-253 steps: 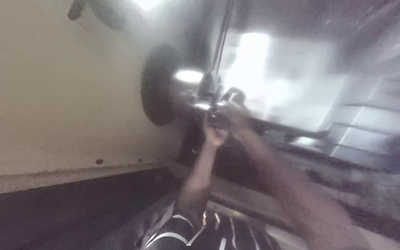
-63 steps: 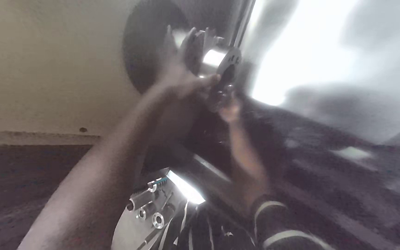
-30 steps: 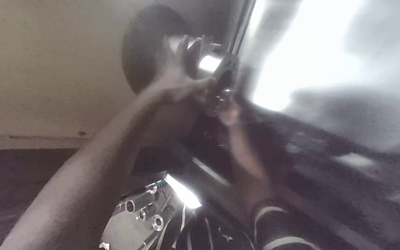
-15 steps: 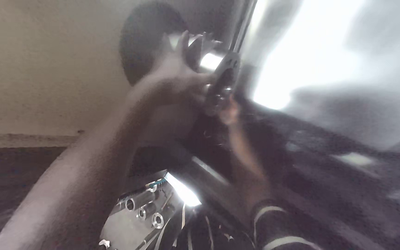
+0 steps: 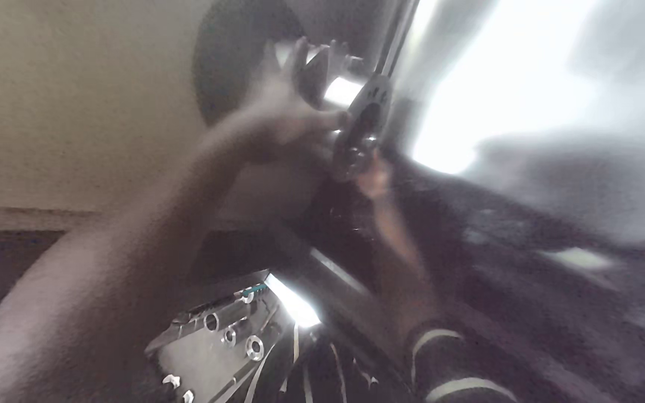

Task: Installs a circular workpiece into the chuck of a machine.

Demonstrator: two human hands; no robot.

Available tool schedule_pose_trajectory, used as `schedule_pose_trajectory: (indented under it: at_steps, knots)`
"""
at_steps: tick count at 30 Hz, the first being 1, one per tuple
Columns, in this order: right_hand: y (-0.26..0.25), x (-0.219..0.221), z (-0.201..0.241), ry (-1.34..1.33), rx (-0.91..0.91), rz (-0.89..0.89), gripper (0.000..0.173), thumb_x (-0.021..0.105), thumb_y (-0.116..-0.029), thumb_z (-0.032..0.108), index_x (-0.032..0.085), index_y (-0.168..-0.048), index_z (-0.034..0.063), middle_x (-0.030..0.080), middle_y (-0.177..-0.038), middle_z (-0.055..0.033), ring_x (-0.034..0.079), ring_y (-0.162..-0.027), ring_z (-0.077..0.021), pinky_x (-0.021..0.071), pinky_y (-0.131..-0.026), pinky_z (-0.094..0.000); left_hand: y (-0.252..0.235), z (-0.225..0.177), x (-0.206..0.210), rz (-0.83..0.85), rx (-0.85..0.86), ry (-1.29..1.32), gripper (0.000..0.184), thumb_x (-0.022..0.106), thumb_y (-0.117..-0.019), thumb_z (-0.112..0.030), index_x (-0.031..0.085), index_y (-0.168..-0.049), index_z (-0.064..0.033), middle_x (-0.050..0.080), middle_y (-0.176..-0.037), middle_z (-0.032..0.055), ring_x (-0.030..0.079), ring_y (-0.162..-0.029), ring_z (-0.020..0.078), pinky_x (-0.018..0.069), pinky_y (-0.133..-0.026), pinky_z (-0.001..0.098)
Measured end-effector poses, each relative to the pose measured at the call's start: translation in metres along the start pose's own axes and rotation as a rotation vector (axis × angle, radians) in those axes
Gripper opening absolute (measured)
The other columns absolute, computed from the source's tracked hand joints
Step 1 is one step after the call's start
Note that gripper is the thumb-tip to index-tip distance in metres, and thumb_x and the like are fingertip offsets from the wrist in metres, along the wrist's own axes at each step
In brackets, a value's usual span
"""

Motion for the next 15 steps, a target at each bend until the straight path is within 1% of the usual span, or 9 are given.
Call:
schedule_pose_trajectory:
  at_steps: [3, 5, 7, 8, 9, 10, 11, 13, 15]
  knots:
    - [0.000, -0.001, -0.003, -0.033, 0.004, -0.013, 0.025, 0.053, -0.1005, 0.032, 0.060, -0.119, 0.0164, 0.069, -0.107, -0.0059, 0.068, -0.095, -0.0197, 0.0598, -0.082, -0.0427, 0.000, -0.002, -0.001, 0.003, 0.005, -0.015, 0.129, 0.074, -0.0600, -0.084, 0.014, -0.164, -0.0363, 0.007, -0.170, 0.0202, 0.025, -0.151, 0.0435, 0.0344, -0.111, 0.0672]
    - [0.002, 0.002, -0.004, -0.042, -0.007, -0.026, 0.024, 0.049, -0.1026, 0.033, 0.062, -0.115, 0.0173, 0.070, -0.103, -0.0039, 0.069, -0.091, -0.0170, 0.0608, -0.078, -0.0390, 0.001, -0.005, -0.002, 0.016, 0.026, -0.018, 0.127, 0.076, -0.0615, -0.080, 0.016, -0.164, -0.0342, 0.014, -0.169, 0.0199, 0.030, -0.149, 0.0419, 0.0374, -0.110, 0.0665]
    - [0.003, 0.006, -0.005, -0.061, -0.029, -0.024, 0.023, 0.048, -0.1044, 0.035, 0.062, -0.111, 0.0180, 0.069, -0.094, -0.0018, 0.068, -0.081, -0.0144, 0.0603, -0.071, -0.0358, -0.002, -0.005, -0.003, 0.020, 0.044, -0.008, 0.128, 0.077, -0.0605, -0.079, 0.018, -0.164, -0.0332, 0.014, -0.169, 0.0186, 0.029, -0.150, 0.0403, 0.0359, -0.112, 0.0650]
    - [0.004, 0.008, -0.005, -0.077, -0.036, 0.007, 0.023, 0.051, -0.1026, 0.036, 0.062, -0.111, 0.0184, 0.070, -0.095, -0.0016, 0.068, -0.080, -0.0139, 0.0602, -0.070, -0.0349, -0.003, -0.006, -0.003, 0.021, 0.049, -0.011, 0.128, 0.077, -0.0596, -0.080, 0.019, -0.163, -0.0333, 0.014, -0.169, 0.0187, 0.029, -0.150, 0.0409, 0.0355, -0.112, 0.0651]
    - [0.004, 0.010, -0.005, -0.099, -0.041, 0.035, 0.023, 0.060, -0.0976, 0.037, 0.064, -0.111, 0.0184, 0.071, -0.096, -0.0022, 0.069, -0.080, -0.0145, 0.0606, -0.069, -0.0348, -0.004, -0.006, -0.003, 0.028, 0.052, -0.018, 0.127, 0.076, -0.0599, -0.081, 0.019, -0.163, -0.0337, 0.012, -0.169, 0.0196, 0.029, -0.149, 0.0427, 0.0344, -0.111, 0.0667]
    - [0.005, 0.009, -0.005, -0.081, -0.043, 0.038, 0.025, 0.063, -0.0956, 0.039, 0.062, -0.111, 0.0196, 0.071, -0.097, -0.0014, 0.069, -0.081, -0.0139, 0.0605, -0.069, -0.0345, -0.004, -0.006, -0.002, 0.032, 0.057, -0.025, 0.128, 0.075, -0.0594, -0.082, 0.019, -0.163, -0.0337, 0.012, -0.169, 0.0207, 0.027, -0.150, 0.0442, 0.0329, -0.112, 0.0679]
    - [0.005, 0.009, -0.004, -0.079, -0.047, 0.036, 0.029, 0.067, -0.0924, 0.040, 0.062, -0.113, 0.0201, 0.071, -0.098, -0.0015, 0.069, -0.082, -0.0144, 0.0606, -0.069, -0.0350, -0.005, -0.007, -0.003, 0.025, 0.067, -0.033, 0.127, 0.074, -0.0587, -0.083, 0.020, -0.163, -0.0333, 0.015, -0.168, 0.0209, 0.029, -0.149, 0.0435, 0.0344, -0.112, 0.0673]
    - [0.002, 0.009, -0.005, -0.063, -0.070, 0.035, 0.031, 0.066, -0.0931, 0.041, 0.061, -0.115, 0.0192, 0.070, -0.099, -0.0021, 0.068, -0.083, -0.0151, 0.0609, -0.070, -0.0370, -0.003, -0.009, -0.003, 0.018, 0.084, -0.010, 0.122, 0.074, -0.0611, -0.081, 0.026, -0.162, -0.0313, 0.028, -0.164, 0.0177, 0.037, -0.146, 0.0365, 0.0379, -0.112, 0.0625]
    - [0.004, 0.017, -0.002, -0.074, -0.071, 0.049, 0.031, 0.066, -0.0937, 0.041, 0.064, -0.113, 0.0171, 0.071, -0.100, -0.0041, 0.069, -0.089, -0.0188, 0.0608, -0.077, -0.0421, 0.000, -0.010, -0.003, 0.006, 0.111, 0.067, 0.108, 0.079, -0.0643, -0.074, 0.041, -0.153, -0.0247, 0.051, -0.147, 0.0111, 0.050, -0.136, 0.0255, 0.0427, -0.111, 0.0545]
Point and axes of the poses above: each hand's wrist, its own y-axis away from the middle knuckle, its own x-axis out of the palm, z = x × y, the point moved 9 cm from there along -y, towards the middle knuckle
